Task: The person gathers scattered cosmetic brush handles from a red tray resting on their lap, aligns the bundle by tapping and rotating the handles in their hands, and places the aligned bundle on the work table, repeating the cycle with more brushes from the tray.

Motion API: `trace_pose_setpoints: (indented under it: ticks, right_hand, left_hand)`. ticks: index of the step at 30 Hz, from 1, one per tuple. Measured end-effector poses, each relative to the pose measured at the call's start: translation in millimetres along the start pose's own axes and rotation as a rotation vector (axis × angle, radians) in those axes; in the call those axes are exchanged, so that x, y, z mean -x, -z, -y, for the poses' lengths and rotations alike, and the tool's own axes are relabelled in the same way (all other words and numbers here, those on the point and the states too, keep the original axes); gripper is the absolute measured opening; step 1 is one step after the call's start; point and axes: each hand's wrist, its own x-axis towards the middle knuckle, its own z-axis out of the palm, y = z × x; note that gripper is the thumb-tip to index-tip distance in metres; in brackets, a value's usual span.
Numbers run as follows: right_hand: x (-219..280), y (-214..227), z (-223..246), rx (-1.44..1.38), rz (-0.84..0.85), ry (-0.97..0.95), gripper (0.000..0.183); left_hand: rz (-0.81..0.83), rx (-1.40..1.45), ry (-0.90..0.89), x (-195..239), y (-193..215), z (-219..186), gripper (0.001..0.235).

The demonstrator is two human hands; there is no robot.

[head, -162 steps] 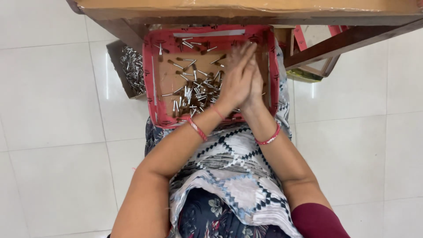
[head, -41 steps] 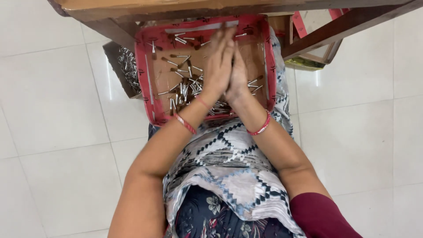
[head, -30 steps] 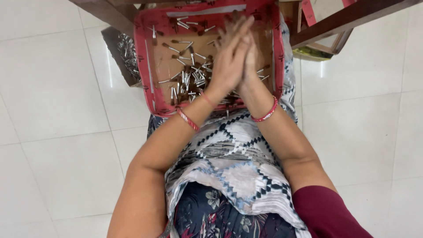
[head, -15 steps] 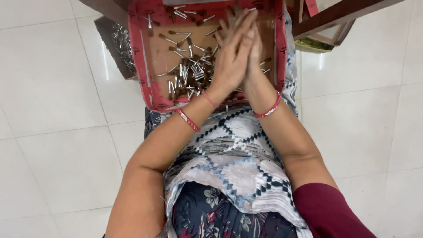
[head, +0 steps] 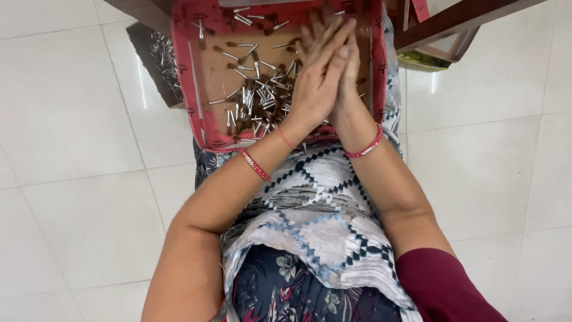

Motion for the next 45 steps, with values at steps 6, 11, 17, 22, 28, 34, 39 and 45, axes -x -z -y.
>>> trace_pose_setpoints:
  ticks: [6, 11, 17, 22, 28, 34, 39, 45]
  right_hand:
    - [4, -28, 1, 0.111, -0.134, -0.036, 0.061]
    - [20, -31, 7, 0.130, -0.020, -0.013, 0.062]
    - [18, -15, 10, 0.105, -0.082, -0.054, 0.066]
    - [10, -37, 17, 0.216, -0.172, -0.017, 0.072]
    - [23, -52, 14, 0.273, -0.187, -0.049, 0.070]
    - [25, -66, -9, -1.191, 0.120, 0.504, 0.059]
    - [10, -14, 13, 0.015, 0.009, -0.019, 0.057]
    - [15, -44, 22, 0.128, -0.204, -0.083, 0.071]
  left_hand:
    - [-0.059, -0.087, 0.046, -36, 3, 28, 0.047]
    - [-0.003, -0.101, 0.056, -36, 5, 33, 0.045]
    - [0.005, -0.013, 0.021, -31, 1, 23, 0.049]
    - [-0.088, -0.105, 0.037, -37, -5, 34, 0.048]
    - [-0.041, -0.100, 0.098, -33, -7, 40, 0.048]
    - [0.024, 0.113, -0.035, -19, 2, 13, 0.048]
    - [-0.017, -0.121, 0.054, -12, 1, -19, 0.044]
    - [-0.131, -0.029, 0.076, -32, -5, 13, 0.046]
